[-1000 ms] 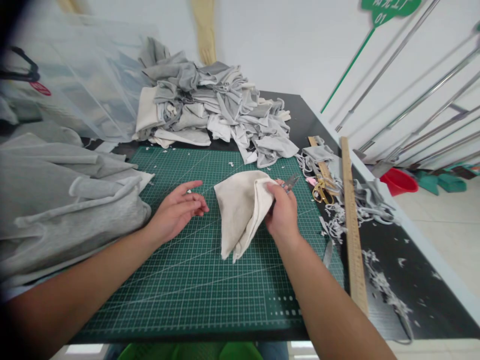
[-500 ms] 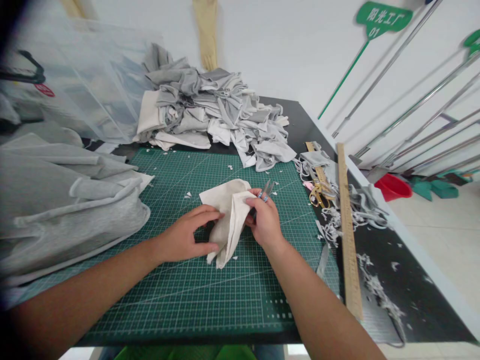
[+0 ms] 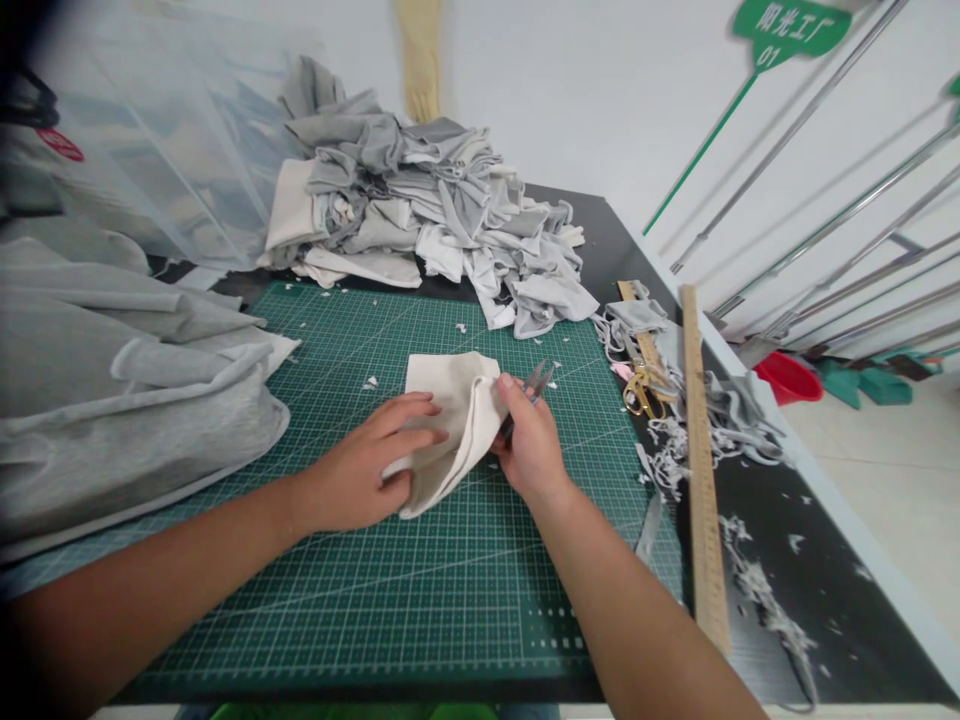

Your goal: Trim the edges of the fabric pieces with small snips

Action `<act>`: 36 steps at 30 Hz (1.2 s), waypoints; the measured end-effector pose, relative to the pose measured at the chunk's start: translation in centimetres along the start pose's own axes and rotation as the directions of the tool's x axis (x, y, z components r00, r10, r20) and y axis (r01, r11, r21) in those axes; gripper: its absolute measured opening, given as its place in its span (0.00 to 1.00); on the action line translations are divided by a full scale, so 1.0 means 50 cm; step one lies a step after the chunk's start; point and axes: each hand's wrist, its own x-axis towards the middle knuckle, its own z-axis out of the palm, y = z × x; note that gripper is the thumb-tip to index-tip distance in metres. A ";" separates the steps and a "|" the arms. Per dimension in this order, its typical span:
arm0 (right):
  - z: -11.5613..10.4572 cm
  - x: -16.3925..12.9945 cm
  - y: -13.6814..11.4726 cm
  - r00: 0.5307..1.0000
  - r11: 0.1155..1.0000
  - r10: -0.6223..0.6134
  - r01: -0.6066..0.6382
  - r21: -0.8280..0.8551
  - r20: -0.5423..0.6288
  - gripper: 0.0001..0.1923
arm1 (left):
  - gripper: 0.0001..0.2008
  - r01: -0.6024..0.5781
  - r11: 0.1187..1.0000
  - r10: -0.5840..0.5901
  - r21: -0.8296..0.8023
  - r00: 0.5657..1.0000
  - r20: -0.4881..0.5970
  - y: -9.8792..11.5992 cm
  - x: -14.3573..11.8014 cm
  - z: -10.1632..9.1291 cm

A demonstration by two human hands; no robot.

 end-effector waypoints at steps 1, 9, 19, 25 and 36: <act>0.000 -0.001 0.002 1.000 1.000 -0.001 0.001 -0.024 0.007 0.15 | 0.31 0.002 1.000 -0.002 -0.002 1.000 -0.021 -0.003 -0.001 0.002; -0.007 -0.002 0.006 0.997 0.994 0.003 0.005 -0.106 0.074 0.17 | 0.29 0.066 0.997 -0.069 -0.046 0.995 -0.068 -0.007 0.001 0.001; 0.011 -0.004 -0.006 0.999 0.998 0.027 -0.025 -0.064 0.033 0.20 | 0.22 0.107 0.993 -0.107 -0.045 0.994 -0.017 -0.005 0.001 -0.001; 0.011 -0.005 -0.009 0.999 0.996 0.050 -0.049 -0.074 0.011 0.22 | 0.23 0.105 0.994 -0.106 -0.030 0.994 -0.026 -0.006 0.001 0.002; 0.003 -0.003 -0.024 0.996 0.981 0.055 -0.040 -0.189 0.075 0.28 | 0.19 0.224 0.961 -0.252 -0.161 0.950 -0.182 -0.020 0.003 0.003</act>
